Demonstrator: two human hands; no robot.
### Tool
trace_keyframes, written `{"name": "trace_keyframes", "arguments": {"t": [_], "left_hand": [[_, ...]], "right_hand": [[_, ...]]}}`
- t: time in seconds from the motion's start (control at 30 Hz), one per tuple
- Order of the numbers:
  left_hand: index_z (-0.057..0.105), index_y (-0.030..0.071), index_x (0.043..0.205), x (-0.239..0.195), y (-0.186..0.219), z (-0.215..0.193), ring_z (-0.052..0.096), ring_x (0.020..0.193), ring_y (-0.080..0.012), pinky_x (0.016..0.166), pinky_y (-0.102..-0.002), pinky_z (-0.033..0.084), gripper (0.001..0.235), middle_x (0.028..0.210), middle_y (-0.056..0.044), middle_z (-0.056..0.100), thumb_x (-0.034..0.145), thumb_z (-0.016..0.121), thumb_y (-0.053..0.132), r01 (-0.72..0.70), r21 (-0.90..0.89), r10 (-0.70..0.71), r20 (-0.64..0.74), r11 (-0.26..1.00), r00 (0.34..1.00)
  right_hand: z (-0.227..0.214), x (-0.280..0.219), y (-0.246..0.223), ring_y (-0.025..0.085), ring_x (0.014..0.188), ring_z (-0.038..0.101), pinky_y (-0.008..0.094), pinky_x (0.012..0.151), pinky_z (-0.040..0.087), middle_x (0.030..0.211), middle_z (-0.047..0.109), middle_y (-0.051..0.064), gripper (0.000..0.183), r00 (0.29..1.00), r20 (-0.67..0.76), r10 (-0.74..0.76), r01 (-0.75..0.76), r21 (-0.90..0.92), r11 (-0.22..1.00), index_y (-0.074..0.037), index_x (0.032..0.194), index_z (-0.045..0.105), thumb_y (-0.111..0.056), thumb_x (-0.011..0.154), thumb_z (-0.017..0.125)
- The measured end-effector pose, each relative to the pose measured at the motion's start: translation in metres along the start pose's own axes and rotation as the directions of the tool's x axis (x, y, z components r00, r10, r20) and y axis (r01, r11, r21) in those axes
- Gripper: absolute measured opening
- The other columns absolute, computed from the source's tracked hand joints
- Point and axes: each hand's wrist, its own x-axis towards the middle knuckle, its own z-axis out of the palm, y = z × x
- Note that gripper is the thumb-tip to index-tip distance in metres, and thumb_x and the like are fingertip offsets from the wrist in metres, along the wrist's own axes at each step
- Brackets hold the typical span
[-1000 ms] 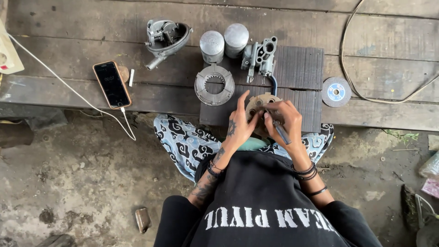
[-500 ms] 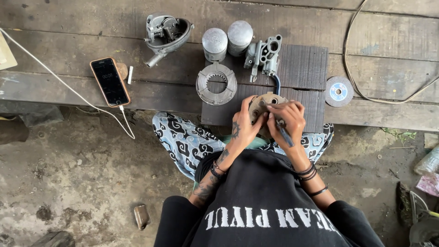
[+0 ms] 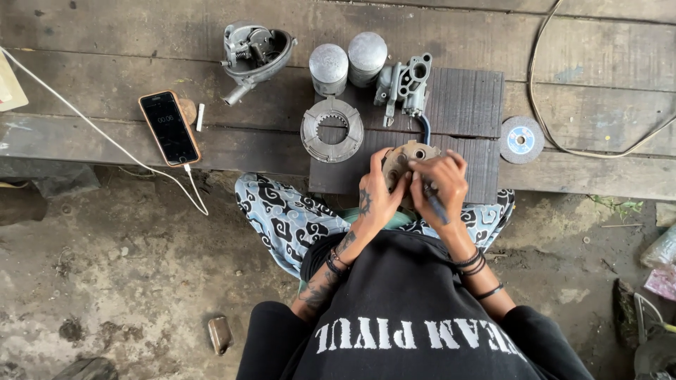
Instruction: Manually sanding the surface of a motorcycle clutch hub using a sanding disc and cleaning it with a brush.
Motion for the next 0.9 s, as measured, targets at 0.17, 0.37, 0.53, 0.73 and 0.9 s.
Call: {"name": "trace_keyframes", "arguments": {"t": [0.17,0.37,0.53,0.73,0.9], "left_hand": [[0.047,0.003,0.141,-0.002,-0.002,0.004,0.075,0.086,-0.0446,0.063,-0.047,0.065,0.050,0.097,-0.031,0.074,0.099,0.069,0.016,0.000,0.047,0.000,-0.010,0.999,1.000],[0.045,0.000,0.142,0.000,-0.005,0.007,0.073,0.086,-0.0488,0.062,-0.051,0.064,0.049,0.097,-0.033,0.072,0.100,0.066,0.014,0.001,0.019,0.000,-0.012,1.000,1.000],[0.045,0.002,0.142,-0.002,-0.004,0.006,0.074,0.080,-0.0468,0.058,-0.050,0.061,0.050,0.089,-0.030,0.073,0.099,0.067,0.014,-0.029,0.049,0.030,-0.030,0.998,0.999],[0.044,0.000,0.141,0.001,0.012,0.002,0.074,0.080,-0.0469,0.058,-0.049,0.061,0.046,0.087,-0.030,0.072,0.102,0.064,0.012,-0.063,0.060,0.066,-0.038,0.996,0.997],[0.043,0.003,0.144,-0.002,0.002,0.005,0.074,0.077,-0.0458,0.057,-0.049,0.062,0.049,0.089,-0.030,0.072,0.101,0.065,0.014,-0.033,0.060,0.034,-0.018,0.998,0.999]], "right_hand": [[-0.001,-0.004,0.008,0.023,0.082,0.070,0.044,0.106,0.039,0.087,0.076,0.003,0.016,1.000,0.009,0.025,-0.025,0.023,0.999,-0.010,0.093,0.077,0.001,0.084,0.069],[-0.002,0.005,-0.005,0.024,0.077,0.067,0.046,0.105,0.041,0.082,0.073,0.003,0.019,1.000,-0.001,0.026,-0.026,0.032,0.999,-0.011,0.086,0.073,0.006,0.079,0.068],[-0.002,-0.001,-0.012,0.024,0.075,0.064,0.046,0.103,0.041,0.083,0.072,0.004,0.020,1.000,-0.023,0.011,-0.011,0.005,1.000,-0.012,0.085,0.071,0.006,0.077,0.066],[-0.002,0.012,-0.021,0.025,0.075,0.063,0.047,0.102,0.041,0.082,0.071,0.006,0.022,1.000,-0.021,0.015,-0.015,-0.021,1.000,-0.010,0.085,0.069,0.009,0.074,0.065],[-0.001,0.012,-0.018,0.025,0.072,0.062,0.045,0.102,0.041,0.081,0.071,0.005,0.019,0.999,-0.050,0.002,-0.003,-0.017,1.000,-0.010,0.084,0.069,0.007,0.079,0.064]]}}
